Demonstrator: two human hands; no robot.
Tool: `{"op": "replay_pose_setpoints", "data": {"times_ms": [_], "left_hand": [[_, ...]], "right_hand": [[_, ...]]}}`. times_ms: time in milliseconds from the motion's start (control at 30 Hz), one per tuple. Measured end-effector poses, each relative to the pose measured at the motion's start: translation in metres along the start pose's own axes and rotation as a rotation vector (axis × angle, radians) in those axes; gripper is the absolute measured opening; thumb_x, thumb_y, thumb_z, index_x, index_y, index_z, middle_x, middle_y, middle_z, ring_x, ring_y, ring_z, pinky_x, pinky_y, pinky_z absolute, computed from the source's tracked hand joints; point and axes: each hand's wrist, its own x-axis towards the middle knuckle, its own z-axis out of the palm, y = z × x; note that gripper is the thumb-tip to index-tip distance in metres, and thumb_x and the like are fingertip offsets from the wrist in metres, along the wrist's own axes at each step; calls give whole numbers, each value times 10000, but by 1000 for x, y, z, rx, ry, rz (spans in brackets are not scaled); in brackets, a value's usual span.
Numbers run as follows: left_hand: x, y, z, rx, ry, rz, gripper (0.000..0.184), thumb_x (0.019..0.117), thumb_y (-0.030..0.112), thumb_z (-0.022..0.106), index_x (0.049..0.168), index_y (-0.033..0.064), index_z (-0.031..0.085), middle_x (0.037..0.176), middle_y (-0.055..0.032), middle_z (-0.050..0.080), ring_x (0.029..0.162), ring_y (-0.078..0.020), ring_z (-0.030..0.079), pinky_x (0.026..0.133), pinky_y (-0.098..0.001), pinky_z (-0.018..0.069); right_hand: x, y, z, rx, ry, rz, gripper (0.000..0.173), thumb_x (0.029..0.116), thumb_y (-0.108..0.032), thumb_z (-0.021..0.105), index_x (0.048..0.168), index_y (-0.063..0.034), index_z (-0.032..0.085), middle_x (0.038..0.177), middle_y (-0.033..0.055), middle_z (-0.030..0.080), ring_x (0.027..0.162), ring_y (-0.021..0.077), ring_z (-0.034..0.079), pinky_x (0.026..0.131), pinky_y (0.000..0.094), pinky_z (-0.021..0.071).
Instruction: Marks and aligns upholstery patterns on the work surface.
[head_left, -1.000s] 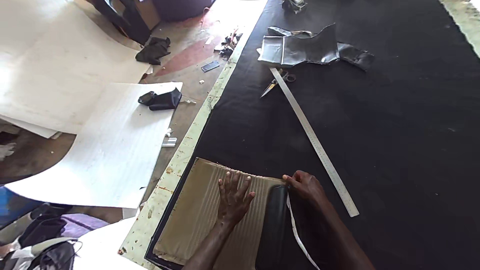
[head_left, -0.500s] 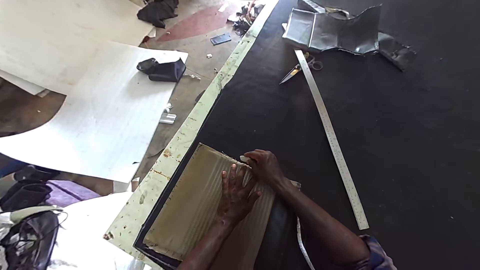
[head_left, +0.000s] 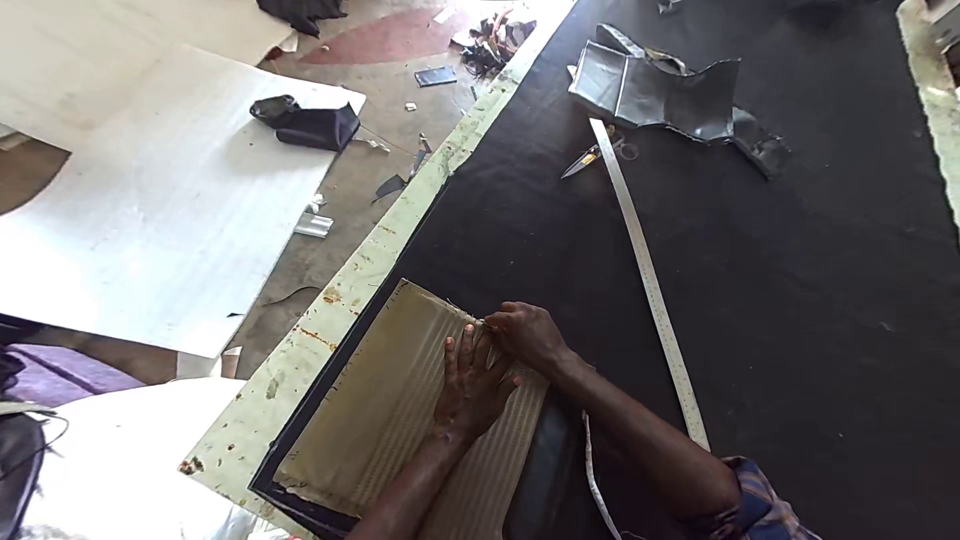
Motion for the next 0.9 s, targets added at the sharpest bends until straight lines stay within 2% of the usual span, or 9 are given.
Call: {"op": "replay_pose_setpoints", "data": {"times_ms": [100,167,233,333,533,633,767,833,900], "left_hand": [[-1,0,1,3,20,5,553,1047,626,301,1491,384,526,1687,-72,285,1583,-378,105,1236,-683,59],[-1,1,2,-10,56,5,530,1048,617,324,1457,379,564,1664,-75,337,1582,-367,132,1245,-670,67],[-1,1,2,-9,58,3,526,1048,615,328,1457,384,566,1648,-83,363,1577,-366,154,1246,-669,74],[-1,0,2,-14,33,-7,547,1046,621,315,1503,394,513,1664,-75,332,1583,-350,136,1252,-659,67],[-2,-2,7,-11,40,6,556,1048,625,293,1523,405,482,1677,-75,302,1586,-355,108,1250,-661,64],[-2,-3,7,9,45,24,567,1050,622,283,1530,390,475,1677,-81,299,1585,-354,117,1244,-673,67],[-2,-2,4,11,26,54,597,1049,618,298,1537,325,478,1661,-121,316,1574,-363,161,1235,-686,81],[1,1,2,19,19,69,603,1053,600,313,1517,271,511,1630,-132,364,1556,-371,215,1230,-681,109],[3,5,0,26,-10,67,605,1055,582,326,1503,232,530,1620,-116,382,1548,-357,237,1235,-662,127]], "right_hand": [[-6,1,-5,-18,-46,-18,176,980,-125,606,1009,-125,779,905,84,701,877,256,696,779,434,582],[-12,3,-8,-12,-72,-16,167,978,-125,615,1012,-117,778,920,92,706,894,266,698,790,447,582],[-20,8,-10,-27,-77,-23,161,983,-138,613,985,-114,772,889,89,690,863,260,690,765,440,578],[-34,16,-13,-50,-83,-32,155,977,-143,618,968,-120,771,863,84,678,846,255,684,748,430,575],[-62,28,-31,-88,-165,50,173,988,-148,602,977,-127,773,897,74,686,894,247,683,796,426,569],[-72,44,-35,69,-34,139,175,955,-140,638,1041,-138,791,901,57,696,838,223,691,761,451,591],[-88,45,-37,293,152,224,163,941,-101,689,1076,-94,781,905,61,692,799,204,679,740,439,590],[-99,32,-44,332,171,198,103,954,-59,688,1045,-57,737,934,91,684,811,221,677,742,439,588],[-110,29,-34,254,137,167,80,975,-103,668,1046,-85,700,932,69,694,829,212,691,745,439,602]]}}
